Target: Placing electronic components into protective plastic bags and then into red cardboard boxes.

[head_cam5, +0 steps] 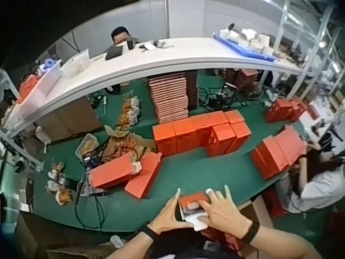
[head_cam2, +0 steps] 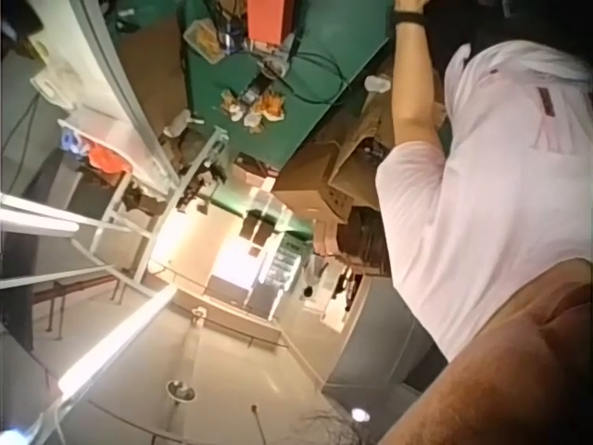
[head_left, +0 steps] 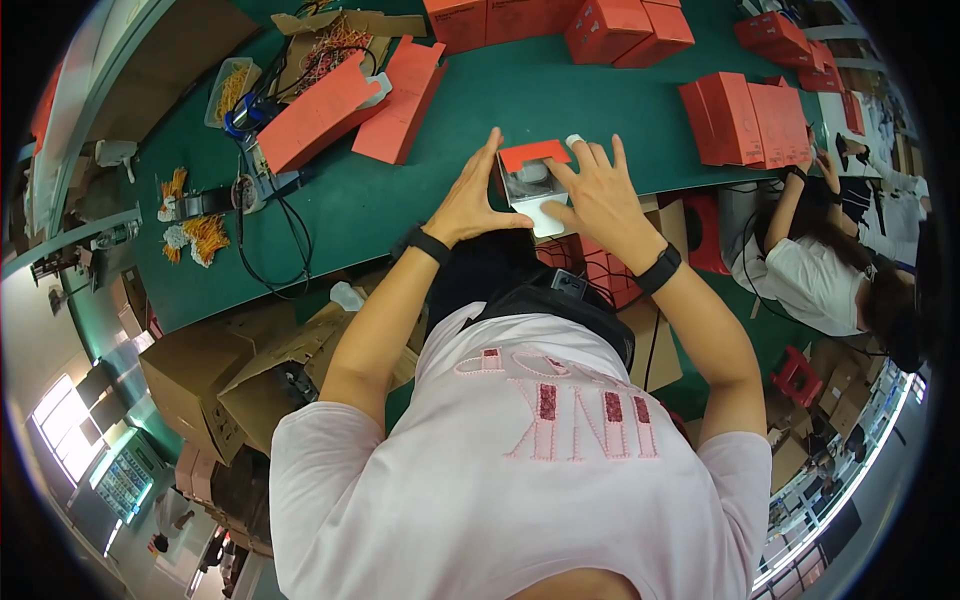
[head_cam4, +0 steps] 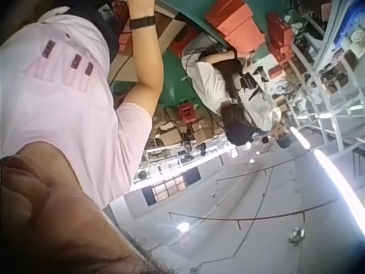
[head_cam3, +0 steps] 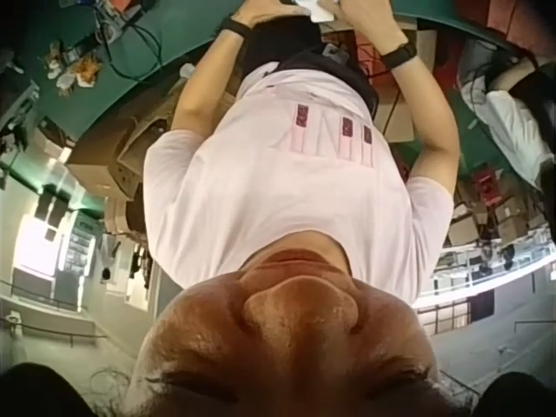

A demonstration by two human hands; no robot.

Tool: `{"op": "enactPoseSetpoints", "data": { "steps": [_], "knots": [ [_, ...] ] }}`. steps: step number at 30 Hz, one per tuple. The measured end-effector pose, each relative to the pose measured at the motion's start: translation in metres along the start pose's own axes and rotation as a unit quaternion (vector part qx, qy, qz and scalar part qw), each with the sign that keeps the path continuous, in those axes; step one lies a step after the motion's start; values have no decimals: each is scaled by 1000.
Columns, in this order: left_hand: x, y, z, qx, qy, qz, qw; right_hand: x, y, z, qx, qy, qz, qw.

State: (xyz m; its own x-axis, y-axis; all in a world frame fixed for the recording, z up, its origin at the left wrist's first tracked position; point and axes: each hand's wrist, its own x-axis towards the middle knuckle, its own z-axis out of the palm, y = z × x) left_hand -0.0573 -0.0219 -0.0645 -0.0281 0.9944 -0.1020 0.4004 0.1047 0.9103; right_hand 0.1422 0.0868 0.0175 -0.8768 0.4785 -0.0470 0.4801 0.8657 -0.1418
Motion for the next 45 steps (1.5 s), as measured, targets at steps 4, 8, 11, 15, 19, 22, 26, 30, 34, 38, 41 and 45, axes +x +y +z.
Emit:
{"op": "enactPoseSetpoints", "data": {
  "steps": [4, 8, 11, 15, 19, 22, 26, 30, 34, 38, 41, 45],
  "knots": [
    [30, 3, -4, 55, -39, 84, 994, -6, 12, 11, 79, 34, 115, 990],
    [56, -30, 36, 7, 57, 115, 992, 3, 3, 10, 101, 6, 241, 965],
    [68, -12, 51, 39, 41, 167, 984, -6, 22, 34, 150, -9, 338, 929],
    [59, 23, 69, 148, 31, 220, 964, -34, 69, 53, 455, -24, 397, 797],
    [55, 24, 85, 207, 40, 241, 947, -57, 65, 29, 514, -57, 417, 747],
    [55, 34, 86, 233, 48, 237, 942, -61, 66, 81, 599, 30, 387, 700],
    [62, 38, 83, 231, 59, 215, 947, -51, 71, 91, 627, 111, 313, 705],
    [65, 35, 82, 228, 61, 211, 948, -45, 78, 61, 586, 40, 304, 750],
    [65, 30, 82, 220, 56, 207, 952, -48, 59, 49, 404, -3, 388, 828],
    [69, 39, 91, 241, 20, 217, 946, -61, 78, 71, 542, 11, 327, 774],
    [72, 43, 101, 249, 7, 242, 938, -76, 88, 83, 732, 64, 301, 608],
    [77, 57, 116, 247, -33, 255, 934, -91, 106, 100, 669, 6, 425, 610]
  ]
}}
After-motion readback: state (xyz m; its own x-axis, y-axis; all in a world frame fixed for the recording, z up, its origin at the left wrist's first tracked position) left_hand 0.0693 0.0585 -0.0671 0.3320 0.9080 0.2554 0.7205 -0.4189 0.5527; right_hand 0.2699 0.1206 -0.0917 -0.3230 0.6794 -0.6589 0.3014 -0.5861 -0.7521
